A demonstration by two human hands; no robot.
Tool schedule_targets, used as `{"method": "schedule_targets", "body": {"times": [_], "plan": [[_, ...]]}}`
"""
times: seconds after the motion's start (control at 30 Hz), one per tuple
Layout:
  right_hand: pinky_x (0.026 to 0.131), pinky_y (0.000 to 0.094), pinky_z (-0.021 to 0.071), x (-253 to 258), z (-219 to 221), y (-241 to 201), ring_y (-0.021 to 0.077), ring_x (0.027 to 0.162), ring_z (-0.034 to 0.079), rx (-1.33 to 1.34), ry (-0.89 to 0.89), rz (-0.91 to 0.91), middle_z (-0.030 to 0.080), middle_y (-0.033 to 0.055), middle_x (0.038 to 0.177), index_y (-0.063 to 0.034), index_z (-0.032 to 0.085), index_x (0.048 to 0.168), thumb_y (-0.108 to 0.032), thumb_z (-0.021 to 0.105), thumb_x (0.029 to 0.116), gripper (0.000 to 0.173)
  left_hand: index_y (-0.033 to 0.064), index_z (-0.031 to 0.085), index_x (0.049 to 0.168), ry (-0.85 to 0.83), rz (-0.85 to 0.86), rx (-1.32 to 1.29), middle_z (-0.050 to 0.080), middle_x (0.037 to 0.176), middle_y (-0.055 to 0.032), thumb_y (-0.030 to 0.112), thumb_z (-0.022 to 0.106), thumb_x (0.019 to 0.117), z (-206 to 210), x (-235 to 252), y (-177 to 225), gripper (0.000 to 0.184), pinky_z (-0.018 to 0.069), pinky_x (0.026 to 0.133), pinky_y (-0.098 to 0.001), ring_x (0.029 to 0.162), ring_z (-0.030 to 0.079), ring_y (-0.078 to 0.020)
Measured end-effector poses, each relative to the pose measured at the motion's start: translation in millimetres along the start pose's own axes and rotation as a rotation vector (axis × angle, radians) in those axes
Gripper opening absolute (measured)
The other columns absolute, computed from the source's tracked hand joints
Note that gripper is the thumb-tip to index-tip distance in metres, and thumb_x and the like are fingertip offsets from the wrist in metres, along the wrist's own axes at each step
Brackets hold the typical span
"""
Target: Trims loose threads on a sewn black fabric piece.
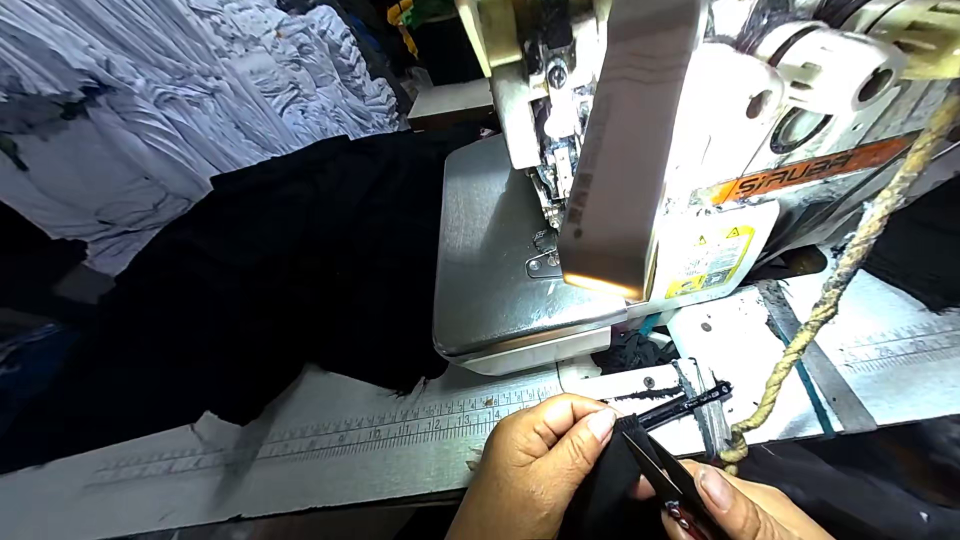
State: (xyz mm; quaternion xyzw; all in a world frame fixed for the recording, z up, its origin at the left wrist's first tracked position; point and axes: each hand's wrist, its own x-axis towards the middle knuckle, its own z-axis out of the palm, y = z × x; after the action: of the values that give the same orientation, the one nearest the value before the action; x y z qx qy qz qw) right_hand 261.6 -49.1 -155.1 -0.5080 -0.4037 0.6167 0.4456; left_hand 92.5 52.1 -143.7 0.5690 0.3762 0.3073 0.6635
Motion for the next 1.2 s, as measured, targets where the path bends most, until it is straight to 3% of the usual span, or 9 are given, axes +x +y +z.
{"method": "schedule_targets", "body": {"times": [0.17,0.4,1.2], "plan": [[0.063,0.0146,0.0456,1,-1,-1,-0.0037,0.067,0.052,0.023,-0.007,0.023,0.054,-0.0096,0.078,0.0014,0.062,0.117,-0.018,0.026,0.1109,0.041,0.0073,0.070,0.092,0.019,-0.017,-0.022,0.073,0.076,0.0069,-0.002,0.047,0.1014,1,1,0,0.027,0.0583,0.067,-0.0176,0.069,0.069,0.0002],[0.053,0.0138,0.0429,4,-2,-2,-0.0026,0.061,0.052,0.243,-0.046,0.117,0.055,-0.0101,0.076,-0.0033,0.061,0.117,-0.020,0.020,0.1109,0.045,0.0088,0.072,0.091,0.046,0.005,0.007,0.069,0.075,0.0090,0.001,0.050,0.1003,0,4,-5,0.025,0.0554,0.067,-0.0163,0.069,0.065,0.0024],[0.052,0.0130,0.0429,7,0,-2,-0.0027,0.060,0.053,0.235,-0.041,0.150,0.058,-0.0101,0.077,-0.0055,0.060,0.119,-0.023,0.018,0.1112,0.046,0.0083,0.073,0.087,0.047,-0.034,-0.138,0.070,0.072,0.0021,0.003,0.053,0.0984,-6,11,-17,0.024,0.0569,0.065,-0.0183,0.067,0.067,-0.0015]]}}
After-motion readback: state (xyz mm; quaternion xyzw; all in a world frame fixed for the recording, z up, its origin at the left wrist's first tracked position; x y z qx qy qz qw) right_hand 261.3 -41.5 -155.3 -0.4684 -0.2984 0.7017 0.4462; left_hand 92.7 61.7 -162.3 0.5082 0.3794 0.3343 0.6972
